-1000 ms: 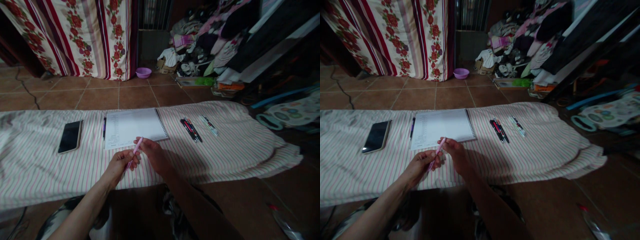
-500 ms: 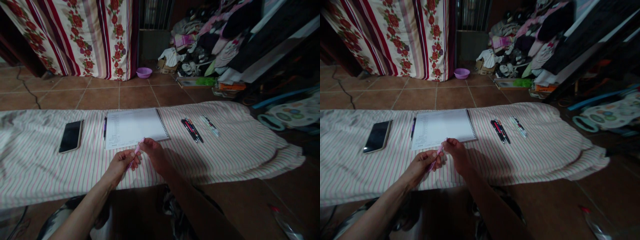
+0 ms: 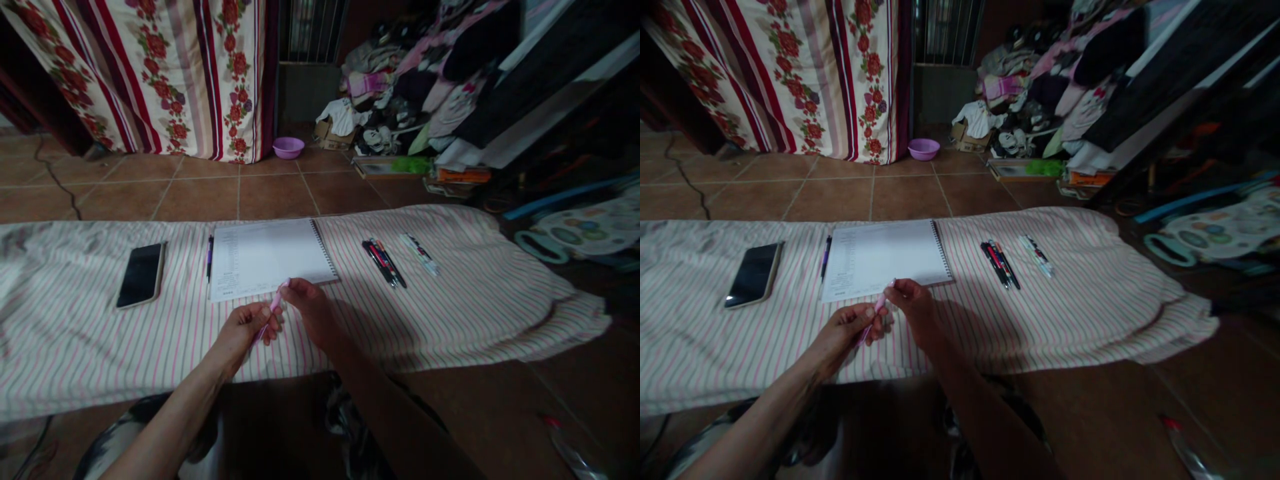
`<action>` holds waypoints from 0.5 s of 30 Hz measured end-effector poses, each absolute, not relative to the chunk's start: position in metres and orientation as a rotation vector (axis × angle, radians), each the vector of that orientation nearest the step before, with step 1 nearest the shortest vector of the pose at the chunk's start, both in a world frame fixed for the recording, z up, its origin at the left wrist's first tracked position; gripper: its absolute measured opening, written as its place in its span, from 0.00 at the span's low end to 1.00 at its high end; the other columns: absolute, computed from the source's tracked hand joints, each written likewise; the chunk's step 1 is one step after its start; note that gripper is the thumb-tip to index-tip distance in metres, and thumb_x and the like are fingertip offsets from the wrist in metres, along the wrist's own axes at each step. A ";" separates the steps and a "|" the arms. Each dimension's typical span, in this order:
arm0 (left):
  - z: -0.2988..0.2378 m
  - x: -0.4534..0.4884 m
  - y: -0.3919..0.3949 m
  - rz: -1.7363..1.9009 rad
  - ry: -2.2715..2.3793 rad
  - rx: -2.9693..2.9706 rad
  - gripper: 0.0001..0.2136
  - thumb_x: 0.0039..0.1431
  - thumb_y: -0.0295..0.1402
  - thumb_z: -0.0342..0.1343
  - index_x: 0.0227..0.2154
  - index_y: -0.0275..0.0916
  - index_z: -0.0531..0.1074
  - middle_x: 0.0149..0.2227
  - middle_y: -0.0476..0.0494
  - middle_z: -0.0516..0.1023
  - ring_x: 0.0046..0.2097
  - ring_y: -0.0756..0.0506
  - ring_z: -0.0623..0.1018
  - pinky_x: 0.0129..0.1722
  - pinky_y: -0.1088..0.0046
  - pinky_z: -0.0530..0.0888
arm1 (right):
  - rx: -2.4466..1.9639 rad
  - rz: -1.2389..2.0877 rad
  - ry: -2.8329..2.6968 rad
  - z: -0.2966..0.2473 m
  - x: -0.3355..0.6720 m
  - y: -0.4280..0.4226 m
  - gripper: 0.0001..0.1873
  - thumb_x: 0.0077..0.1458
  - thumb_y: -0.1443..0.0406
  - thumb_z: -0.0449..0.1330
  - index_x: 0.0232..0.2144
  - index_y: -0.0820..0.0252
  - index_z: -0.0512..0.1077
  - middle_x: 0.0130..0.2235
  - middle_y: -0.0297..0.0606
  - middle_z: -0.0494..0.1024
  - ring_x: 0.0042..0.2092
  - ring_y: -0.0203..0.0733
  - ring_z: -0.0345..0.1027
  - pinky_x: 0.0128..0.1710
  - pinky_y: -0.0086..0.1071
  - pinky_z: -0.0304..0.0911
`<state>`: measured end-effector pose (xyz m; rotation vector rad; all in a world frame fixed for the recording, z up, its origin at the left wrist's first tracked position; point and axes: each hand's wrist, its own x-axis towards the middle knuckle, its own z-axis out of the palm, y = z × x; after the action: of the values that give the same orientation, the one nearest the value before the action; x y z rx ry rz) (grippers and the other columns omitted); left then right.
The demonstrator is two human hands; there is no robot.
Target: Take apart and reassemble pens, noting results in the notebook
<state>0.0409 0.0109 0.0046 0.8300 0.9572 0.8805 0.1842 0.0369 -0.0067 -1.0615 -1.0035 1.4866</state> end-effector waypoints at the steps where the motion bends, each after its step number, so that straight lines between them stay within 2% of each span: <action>1: 0.005 0.041 0.011 0.881 0.956 0.824 0.15 0.47 0.41 0.60 0.26 0.30 0.74 0.22 0.44 0.72 0.23 0.52 0.67 0.23 0.75 0.60 | -1.062 1.490 -0.989 -0.007 0.184 0.036 0.14 0.41 0.55 0.64 0.26 0.59 0.73 0.24 0.32 0.73 0.31 0.38 0.65 0.35 0.34 0.60; 5: 0.006 0.040 0.011 0.882 0.948 0.776 0.14 0.47 0.40 0.61 0.26 0.30 0.74 0.22 0.45 0.71 0.23 0.52 0.67 0.23 0.75 0.60 | -0.987 1.586 -0.920 -0.007 0.182 0.034 0.17 0.44 0.54 0.62 0.34 0.59 0.74 0.33 0.37 0.76 0.35 0.39 0.67 0.40 0.36 0.60; 8: 0.007 0.039 0.012 0.886 0.938 0.768 0.14 0.47 0.40 0.60 0.24 0.30 0.73 0.22 0.44 0.72 0.23 0.52 0.68 0.23 0.75 0.60 | -0.984 1.614 -0.933 -0.005 0.182 0.033 0.17 0.44 0.55 0.63 0.35 0.60 0.75 0.38 0.40 0.77 0.38 0.41 0.68 0.43 0.37 0.60; 15: 0.007 0.041 0.010 0.884 0.946 0.831 0.14 0.49 0.41 0.60 0.22 0.31 0.72 0.21 0.45 0.71 0.23 0.52 0.67 0.23 0.75 0.60 | -1.025 1.571 -0.989 -0.007 0.182 0.034 0.14 0.43 0.55 0.63 0.28 0.59 0.74 0.23 0.32 0.73 0.29 0.38 0.66 0.32 0.34 0.60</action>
<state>0.0409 0.0104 0.0071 0.8312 0.9465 0.8842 0.1815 0.0339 -0.0068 -1.0246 -0.9889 1.5708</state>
